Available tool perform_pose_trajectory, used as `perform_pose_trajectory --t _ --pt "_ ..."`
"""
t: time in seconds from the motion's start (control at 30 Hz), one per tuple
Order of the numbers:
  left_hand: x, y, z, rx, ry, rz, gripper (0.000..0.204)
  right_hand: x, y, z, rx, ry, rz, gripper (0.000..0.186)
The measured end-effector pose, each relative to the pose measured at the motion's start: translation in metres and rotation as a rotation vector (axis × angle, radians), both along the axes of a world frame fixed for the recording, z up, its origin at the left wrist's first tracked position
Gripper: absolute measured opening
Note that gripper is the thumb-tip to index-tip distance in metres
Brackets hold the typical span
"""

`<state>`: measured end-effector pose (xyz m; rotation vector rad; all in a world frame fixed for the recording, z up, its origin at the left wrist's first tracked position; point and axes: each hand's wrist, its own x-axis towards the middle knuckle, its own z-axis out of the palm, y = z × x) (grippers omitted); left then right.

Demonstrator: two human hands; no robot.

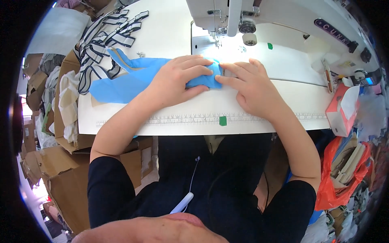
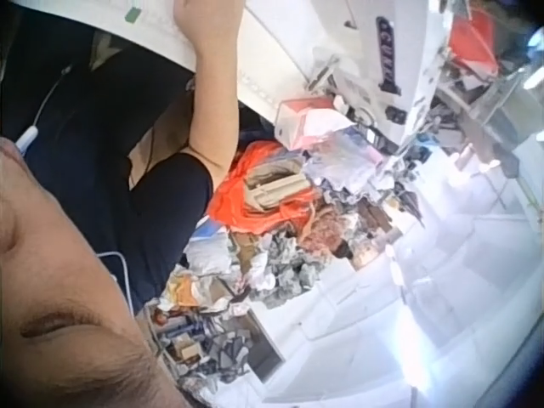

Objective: Sewing fabric strips and components together using an industrial sewing machine in a workshop.

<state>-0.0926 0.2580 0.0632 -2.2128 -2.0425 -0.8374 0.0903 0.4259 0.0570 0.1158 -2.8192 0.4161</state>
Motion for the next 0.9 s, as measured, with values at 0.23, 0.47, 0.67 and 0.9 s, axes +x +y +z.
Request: perform_pose_trajectory --t 0.23,0.47,0.67,0.9 --pt "-0.003 0.003 -0.007 0.035 0.020 0.010 0.020 -0.001 -0.005 0.009 0.058 -0.073 -0.031 0.054" --pt "-0.016 0.023 -0.011 0.107 0.105 0.047 0.019 -0.020 0.022 0.007 0.163 -0.066 -0.005 0.056" --pt "-0.020 0.031 -0.013 0.075 0.072 0.050 0.019 -0.021 0.025 0.002 0.131 -0.052 -0.047 0.054" --pt "-0.028 0.034 -0.014 0.097 0.106 0.021 0.020 -0.022 0.024 0.000 0.151 -0.033 -0.064 0.054"
